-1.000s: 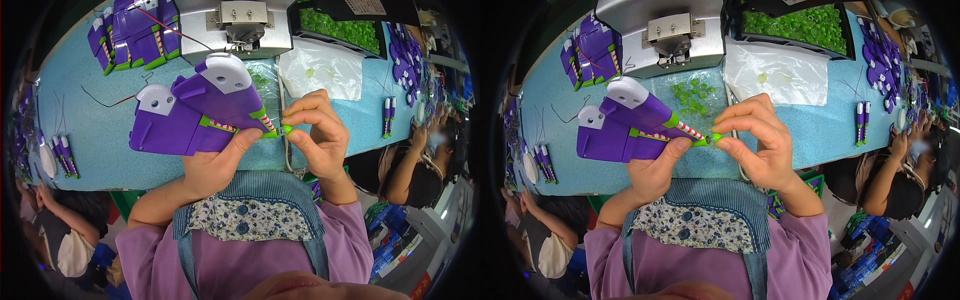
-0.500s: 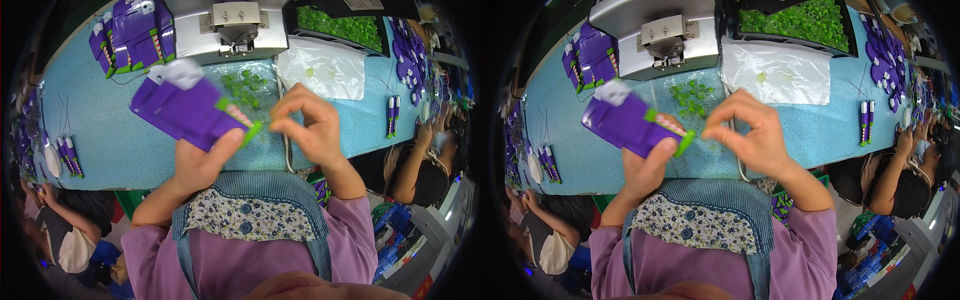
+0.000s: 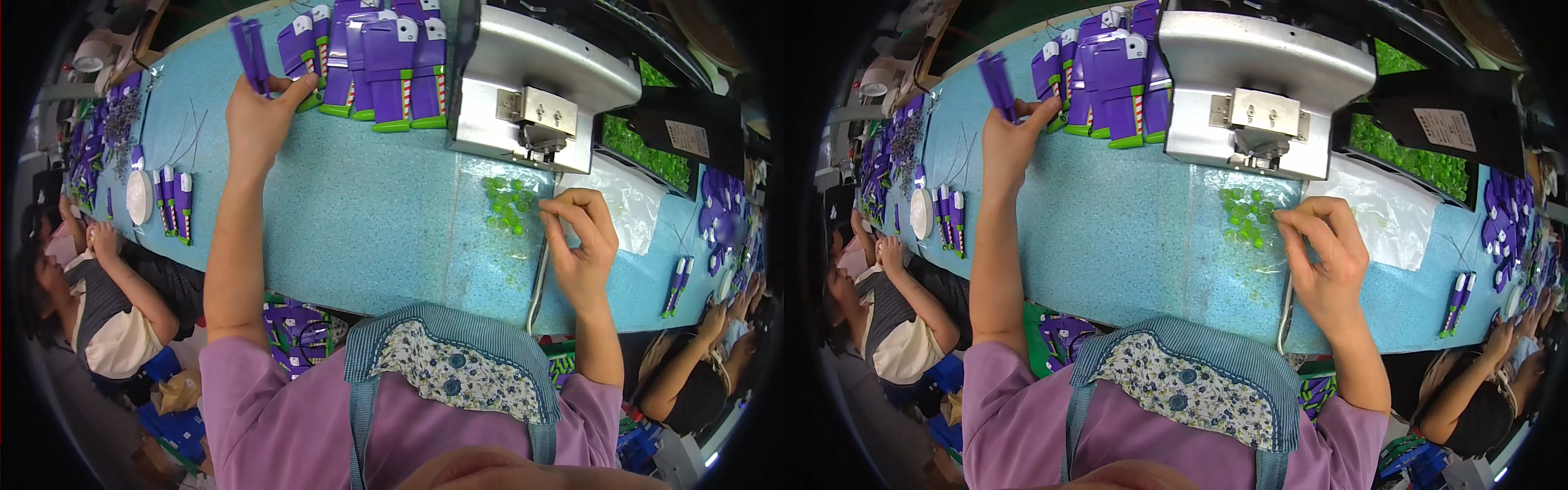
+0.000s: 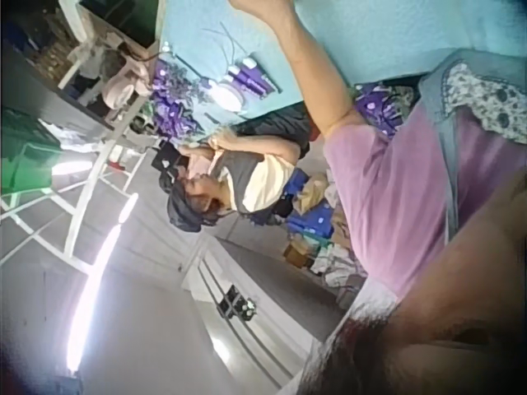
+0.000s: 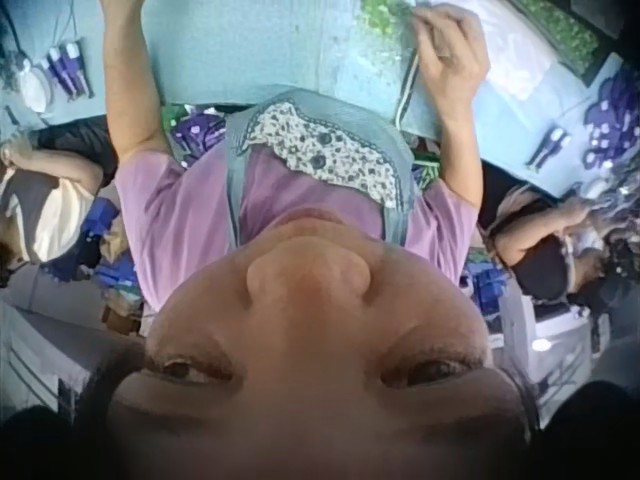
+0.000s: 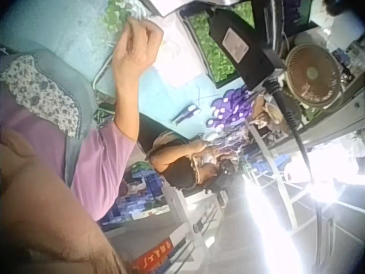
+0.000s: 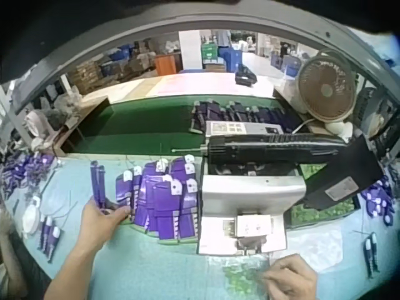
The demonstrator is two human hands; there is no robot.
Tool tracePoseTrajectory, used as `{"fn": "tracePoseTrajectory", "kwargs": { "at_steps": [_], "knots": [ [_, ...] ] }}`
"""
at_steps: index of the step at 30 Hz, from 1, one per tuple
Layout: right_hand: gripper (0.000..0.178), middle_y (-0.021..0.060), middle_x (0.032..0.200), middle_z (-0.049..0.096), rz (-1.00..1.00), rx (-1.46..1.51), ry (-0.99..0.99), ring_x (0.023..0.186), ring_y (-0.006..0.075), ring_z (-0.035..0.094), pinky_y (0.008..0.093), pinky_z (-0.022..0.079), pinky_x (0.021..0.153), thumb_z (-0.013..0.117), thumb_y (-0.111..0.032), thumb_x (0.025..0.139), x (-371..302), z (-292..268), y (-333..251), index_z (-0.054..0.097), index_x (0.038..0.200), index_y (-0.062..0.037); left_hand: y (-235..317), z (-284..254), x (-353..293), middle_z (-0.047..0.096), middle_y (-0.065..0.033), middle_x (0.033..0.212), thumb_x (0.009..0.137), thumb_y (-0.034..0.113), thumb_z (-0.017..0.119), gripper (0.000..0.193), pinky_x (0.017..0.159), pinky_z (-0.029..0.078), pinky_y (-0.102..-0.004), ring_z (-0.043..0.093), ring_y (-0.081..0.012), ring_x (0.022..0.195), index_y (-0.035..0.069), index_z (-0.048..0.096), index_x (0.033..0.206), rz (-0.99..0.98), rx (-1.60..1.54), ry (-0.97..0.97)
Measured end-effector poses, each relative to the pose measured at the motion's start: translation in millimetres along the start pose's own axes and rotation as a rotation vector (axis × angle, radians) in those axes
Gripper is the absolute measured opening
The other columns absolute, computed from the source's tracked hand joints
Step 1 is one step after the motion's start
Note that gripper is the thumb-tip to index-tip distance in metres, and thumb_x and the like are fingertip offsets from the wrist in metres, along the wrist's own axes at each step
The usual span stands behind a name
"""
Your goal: The person attaches green plastic pieces onto toy parts by hand and then fastens screws into the toy assemblies using an electric screwdriver.
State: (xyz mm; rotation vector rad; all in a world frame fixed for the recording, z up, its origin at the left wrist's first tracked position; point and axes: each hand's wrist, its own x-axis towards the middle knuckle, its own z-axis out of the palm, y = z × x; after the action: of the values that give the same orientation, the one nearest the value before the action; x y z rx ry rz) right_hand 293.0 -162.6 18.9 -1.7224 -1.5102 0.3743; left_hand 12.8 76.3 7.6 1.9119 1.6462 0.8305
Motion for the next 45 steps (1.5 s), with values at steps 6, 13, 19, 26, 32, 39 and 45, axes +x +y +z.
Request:
{"fn": "tracePoseTrajectory", "kwargs": {
  "at_steps": [6,13,19,26,32,39,45],
  "knots": [
    [0.022,0.012,0.096,0.064,0.117,0.327,0.026,0.085,0.0183,0.062,0.0251,0.049,0.07,0.066,0.009,0.074,-11.2,-10.3,-0.5,0.068,0.095,0.0018,0.1,-5.5,0.9,0.065,-0.0046,0.081,0.072,0.008,0.079,0.026,0.054,0.042,-0.0235,0.058,-0.0111,0.065,0.003,0.06,0.089,-0.274,-0.614,-0.201],
    [0.02,0.0132,0.089,0.065,0.034,0.435,-0.081,0.077,0.0223,0.063,0.0294,0.05,0.069,0.068,0.002,0.077,-20.7,-10.0,-18.3,0.067,0.098,0.002,79.6,16.1,-133.0,0.065,-0.0077,0.092,0.085,0.008,0.061,0.021,0.068,0.048,-0.0234,0.06,-0.0116,0.08,-0.002,0.06,0.104,-0.341,-1.241,-0.536],
    [0.023,0.0148,0.091,0.066,-0.141,0.387,-0.034,0.078,0.0244,0.063,0.0316,0.05,0.068,0.072,-0.005,0.076,-28.6,1.7,-23.2,0.066,0.097,0.0041,107.5,52.6,-179.5,0.062,-0.0018,0.095,0.084,0.01,0.071,0.023,0.073,0.048,-0.0242,0.057,-0.0081,0.086,0.002,0.062,0.103,-0.258,-1.09,-0.706],
    [0.023,0.0165,0.09,0.066,-0.087,0.476,-0.001,0.077,0.0268,0.064,0.0328,0.051,0.067,0.074,-0.002,0.073,-29.5,3.3,-27.5,0.065,0.094,0.0054,103.0,47.1,-175.7,0.062,-0.0012,0.094,0.084,0.01,0.071,0.024,0.073,0.048,-0.0241,0.057,-0.0079,0.085,0.002,0.061,0.104,-0.385,-1.148,-0.836],
    [0.02,0.0154,0.089,0.066,-0.117,0.315,0.062,0.078,0.0262,0.064,0.0327,0.05,0.069,0.073,-0.002,0.073,-16.1,-20.3,-13.9,0.064,0.089,0.0035,97.8,48.4,-176.8,0.059,-0.0066,0.101,0.087,0.007,0.063,0.033,0.072,0.049,-0.029,0.059,-0.0152,0.086,0.003,0.052,0.118,-0.272,-1.057,-0.839],
    [0.013,0.0051,0.09,0.066,0.039,-0.566,0.139,0.085,0.0236,0.058,0.033,0.043,0.078,0.07,-0.006,0.076,-7.2,-76.0,67.9,0.066,0.088,-0.0042,90.4,57.7,-175.4,0.055,-0.0101,0.098,0.09,0.02,0.06,0.037,0.066,0.044,-0.0292,0.054,-0.018,0.078,0.003,0.048,0.121,-0.335,-1.28,-0.711],
    [0.011,-0.0005,0.088,0.062,-0.058,-0.69,0.146,0.087,0.0217,0.053,0.0365,0.035,0.078,0.072,-0.009,0.072,-6.8,-69.1,73.8,0.066,0.082,-0.0091,93.2,56.2,-176.6,0.056,-0.0082,0.119,0.087,0.002,0.058,0.037,0.096,0.041,-0.0331,0.054,-0.0159,0.108,0.0,0.051,0.123,-0.315,-1.394,-0.78]
  ]
}}
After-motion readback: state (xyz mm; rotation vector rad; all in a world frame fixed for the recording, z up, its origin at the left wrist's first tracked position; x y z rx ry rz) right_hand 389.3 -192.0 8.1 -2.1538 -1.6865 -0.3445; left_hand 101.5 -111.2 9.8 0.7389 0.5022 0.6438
